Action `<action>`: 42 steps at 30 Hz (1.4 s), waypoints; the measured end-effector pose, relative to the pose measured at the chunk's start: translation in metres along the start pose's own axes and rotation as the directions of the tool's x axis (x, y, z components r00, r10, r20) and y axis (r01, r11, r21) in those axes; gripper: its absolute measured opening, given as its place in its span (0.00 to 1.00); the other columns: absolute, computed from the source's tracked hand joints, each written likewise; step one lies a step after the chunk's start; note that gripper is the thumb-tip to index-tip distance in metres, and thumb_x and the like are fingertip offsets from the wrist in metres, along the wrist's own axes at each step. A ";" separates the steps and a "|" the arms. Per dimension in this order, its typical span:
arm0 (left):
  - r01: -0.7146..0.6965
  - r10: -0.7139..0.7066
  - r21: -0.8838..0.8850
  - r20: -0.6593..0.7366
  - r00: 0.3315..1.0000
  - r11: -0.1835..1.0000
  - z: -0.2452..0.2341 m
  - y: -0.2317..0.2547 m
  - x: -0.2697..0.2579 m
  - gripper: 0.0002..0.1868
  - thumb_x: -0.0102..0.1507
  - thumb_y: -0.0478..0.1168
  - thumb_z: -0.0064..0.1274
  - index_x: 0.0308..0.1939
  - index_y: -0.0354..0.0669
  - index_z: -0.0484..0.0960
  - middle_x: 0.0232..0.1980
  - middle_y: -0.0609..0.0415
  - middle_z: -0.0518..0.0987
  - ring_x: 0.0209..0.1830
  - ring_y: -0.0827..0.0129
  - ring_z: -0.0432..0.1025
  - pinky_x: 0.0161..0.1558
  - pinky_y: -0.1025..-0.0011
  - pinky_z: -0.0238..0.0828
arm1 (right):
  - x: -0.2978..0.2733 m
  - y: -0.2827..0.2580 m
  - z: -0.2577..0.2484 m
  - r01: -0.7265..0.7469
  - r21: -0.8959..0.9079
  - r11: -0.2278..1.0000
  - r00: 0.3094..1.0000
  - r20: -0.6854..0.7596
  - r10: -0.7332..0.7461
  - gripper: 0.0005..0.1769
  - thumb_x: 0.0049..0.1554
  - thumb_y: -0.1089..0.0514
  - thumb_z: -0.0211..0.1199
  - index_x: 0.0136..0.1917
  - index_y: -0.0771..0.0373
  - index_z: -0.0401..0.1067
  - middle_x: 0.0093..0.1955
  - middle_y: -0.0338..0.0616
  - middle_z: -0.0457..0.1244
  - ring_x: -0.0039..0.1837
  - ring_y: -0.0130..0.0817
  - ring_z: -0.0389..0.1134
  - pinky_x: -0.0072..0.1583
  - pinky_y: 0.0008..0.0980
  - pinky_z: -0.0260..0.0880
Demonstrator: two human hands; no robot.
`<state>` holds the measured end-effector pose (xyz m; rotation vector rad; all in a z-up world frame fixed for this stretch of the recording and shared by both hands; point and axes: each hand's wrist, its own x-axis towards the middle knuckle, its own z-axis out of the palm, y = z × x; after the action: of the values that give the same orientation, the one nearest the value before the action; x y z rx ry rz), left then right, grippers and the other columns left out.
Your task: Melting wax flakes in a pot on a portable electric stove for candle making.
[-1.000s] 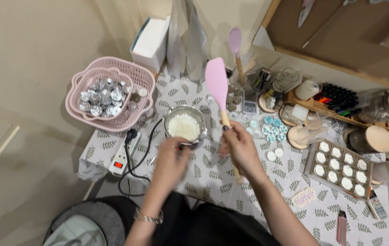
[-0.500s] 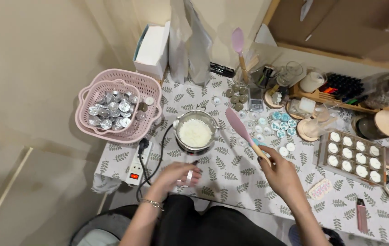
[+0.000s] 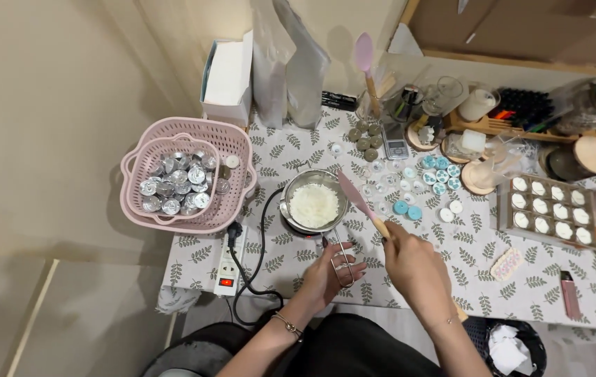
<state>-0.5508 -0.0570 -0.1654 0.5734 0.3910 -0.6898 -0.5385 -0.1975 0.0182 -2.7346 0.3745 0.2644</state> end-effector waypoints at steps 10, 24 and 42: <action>0.086 -0.117 -0.201 -0.148 0.982 0.976 -0.019 -0.034 0.043 0.30 0.73 0.63 0.25 0.54 0.41 0.70 0.38 0.54 0.71 0.39 0.64 0.69 0.50 0.61 0.71 | -0.008 -0.018 0.019 -0.149 -0.136 0.979 0.988 0.006 0.151 0.17 0.63 0.49 0.50 0.62 0.48 0.73 0.44 0.57 0.70 0.48 0.61 0.72 0.51 0.55 0.72; 0.055 -0.066 -0.138 -0.077 0.995 0.989 -0.028 -0.040 0.046 0.32 0.73 0.64 0.24 0.57 0.41 0.72 0.42 0.54 0.72 0.41 0.66 0.68 0.52 0.64 0.65 | 0.008 -0.040 0.046 -0.057 -0.133 0.989 0.998 -0.037 0.052 0.16 0.62 0.52 0.50 0.61 0.56 0.69 0.43 0.56 0.68 0.43 0.61 0.72 0.47 0.56 0.71; 0.117 -0.131 -0.083 -0.190 0.973 0.990 -0.032 -0.026 0.044 0.33 0.71 0.64 0.25 0.55 0.41 0.73 0.44 0.51 0.75 0.41 0.63 0.70 0.48 0.65 0.71 | 0.017 -0.033 0.063 0.060 -0.131 0.990 0.998 -0.019 -0.063 0.23 0.60 0.56 0.52 0.69 0.56 0.68 0.47 0.56 0.67 0.45 0.56 0.72 0.48 0.52 0.72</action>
<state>-0.5428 -0.0748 -0.2225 0.5535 0.6369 -0.7388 -0.5213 -0.1472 -0.0325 -2.8737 0.2872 0.2492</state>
